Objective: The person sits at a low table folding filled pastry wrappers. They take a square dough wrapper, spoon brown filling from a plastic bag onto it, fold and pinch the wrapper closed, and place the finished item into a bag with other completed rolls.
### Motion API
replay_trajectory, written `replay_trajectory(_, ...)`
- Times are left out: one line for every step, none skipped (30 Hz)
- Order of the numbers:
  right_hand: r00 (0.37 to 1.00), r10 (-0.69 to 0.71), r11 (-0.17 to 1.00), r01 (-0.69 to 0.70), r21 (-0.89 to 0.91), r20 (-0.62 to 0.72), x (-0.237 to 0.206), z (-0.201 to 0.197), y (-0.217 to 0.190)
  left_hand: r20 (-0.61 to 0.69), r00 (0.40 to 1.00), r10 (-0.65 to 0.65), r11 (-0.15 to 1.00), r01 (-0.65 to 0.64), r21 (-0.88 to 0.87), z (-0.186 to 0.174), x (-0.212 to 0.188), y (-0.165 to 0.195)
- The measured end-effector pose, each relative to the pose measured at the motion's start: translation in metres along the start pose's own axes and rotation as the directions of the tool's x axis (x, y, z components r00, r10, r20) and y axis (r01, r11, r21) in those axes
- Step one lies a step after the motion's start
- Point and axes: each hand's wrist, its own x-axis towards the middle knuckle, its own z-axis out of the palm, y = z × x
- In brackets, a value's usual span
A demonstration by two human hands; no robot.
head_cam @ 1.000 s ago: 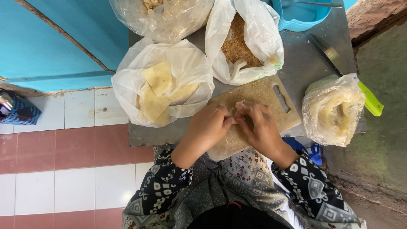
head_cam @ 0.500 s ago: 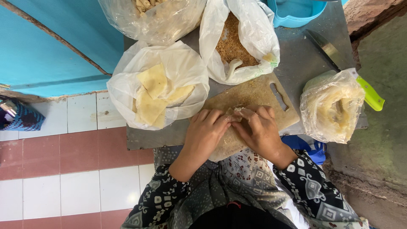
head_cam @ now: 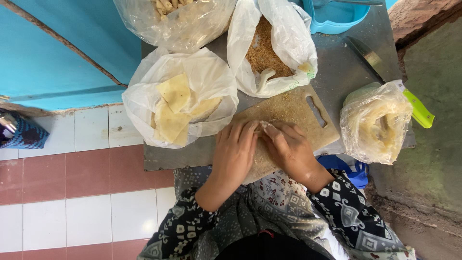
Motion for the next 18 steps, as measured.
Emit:
replay_trajectory(0.999, -0.034, 0.999, 0.034, -0.020, -0.003, 0.001, -0.002, -0.001, -0.024, 1.000, -0.001, 0.999, 0.000, -0.047, 0.002, -0.005, 0.002)
replay_trajectory(0.998, -0.070, 0.997, 0.070, -0.040, -0.003, 0.002, -0.003, -0.002, -0.050, 0.999, -0.007, 0.996, 0.002, -0.093, 0.004, -0.009, 0.003)
replay_trajectory(0.998, -0.069, 0.996, 0.070, -0.055, 0.004, 0.002, -0.004, -0.003, -0.040, 0.999, -0.013, 0.996, 0.009, -0.086, 0.006, -0.014, 0.004)
replay_trajectory(0.997, -0.072, 0.995, 0.073, -0.070, 0.011, 0.002, -0.004, -0.004, -0.032, 0.999, -0.019, 0.997, 0.017, -0.079, 0.008, -0.017, 0.005)
replay_trajectory(0.997, -0.078, 0.993, 0.080, -0.085, 0.019, 0.002, -0.004, -0.004, -0.027, 0.999, -0.028, 0.997, 0.026, -0.071, 0.011, -0.019, 0.004)
replay_trajectory(0.998, -0.046, 0.995, 0.049, -0.091, 0.030, 0.001, -0.003, -0.005, -0.021, 1.000, -0.015, 0.999, 0.014, -0.041, 0.012, -0.020, 0.002)
replay_trajectory(0.999, -0.013, 0.995, 0.017, -0.098, 0.041, 0.000, -0.001, -0.005, -0.013, 1.000, -0.001, 1.000, 0.001, -0.013, 0.014, -0.020, -0.001)
replay_trajectory(0.999, 0.022, 0.994, -0.016, -0.108, 0.050, -0.001, 0.001, -0.005, -0.004, 1.000, 0.014, 1.000, -0.014, 0.014, 0.015, -0.019, -0.004)
replay_trajectory(0.995, 0.057, 0.992, -0.047, -0.120, 0.079, -0.002, 0.002, -0.004, -0.008, 1.000, 0.018, 0.999, -0.018, 0.035, 0.016, -0.019, -0.005)
replay_trajectory(0.990, 0.091, 0.988, -0.077, -0.135, 0.106, -0.003, 0.004, -0.003, -0.013, 1.000, 0.024, 0.998, -0.023, 0.057, 0.017, -0.017, -0.007)
replay_trajectory(0.984, 0.124, 0.983, -0.104, -0.152, 0.129, -0.004, 0.006, -0.002, -0.020, 0.999, 0.032, 0.996, -0.031, 0.079, 0.018, -0.015, -0.009)
replay_trajectory(0.990, 0.104, 0.988, -0.093, -0.121, 0.092, -0.004, 0.007, 0.000, -0.022, 0.999, 0.036, 0.996, -0.034, 0.080, 0.018, -0.013, -0.011)
replay_trajectory(0.995, 0.086, 0.993, -0.081, -0.087, 0.058, -0.005, 0.008, 0.002, -0.021, 0.999, 0.035, 0.996, -0.033, 0.080, 0.018, -0.012, -0.011)
replay_trajectory(0.997, 0.071, 0.996, -0.070, -0.052, 0.026, -0.006, 0.008, 0.002, -0.017, 0.999, 0.031, 0.996, -0.029, 0.080, 0.017, -0.012, -0.012)
replay_trajectory(0.997, 0.067, 0.996, -0.065, -0.061, 0.046, -0.006, 0.008, 0.003, -0.048, 0.999, 0.025, 0.999, -0.023, 0.047, 0.016, -0.011, -0.013)
replay_trajectory(0.996, 0.063, 0.996, -0.059, -0.072, 0.064, -0.006, 0.008, 0.004, -0.079, 0.997, 0.019, 1.000, -0.018, 0.013, 0.014, -0.008, -0.015)
replay_trajectory(0.995, 0.056, 0.995, -0.050, -0.085, 0.080, -0.006, 0.007, 0.004, -0.115, 0.993, 0.015, 1.000, -0.017, -0.019, 0.011, -0.006, -0.018)
replay_trajectory(0.993, 0.052, 0.994, -0.042, -0.098, 0.103, -0.005, 0.007, 0.004, -0.184, 0.983, -0.030, 0.999, 0.023, -0.041, 0.005, -0.007, -0.020)
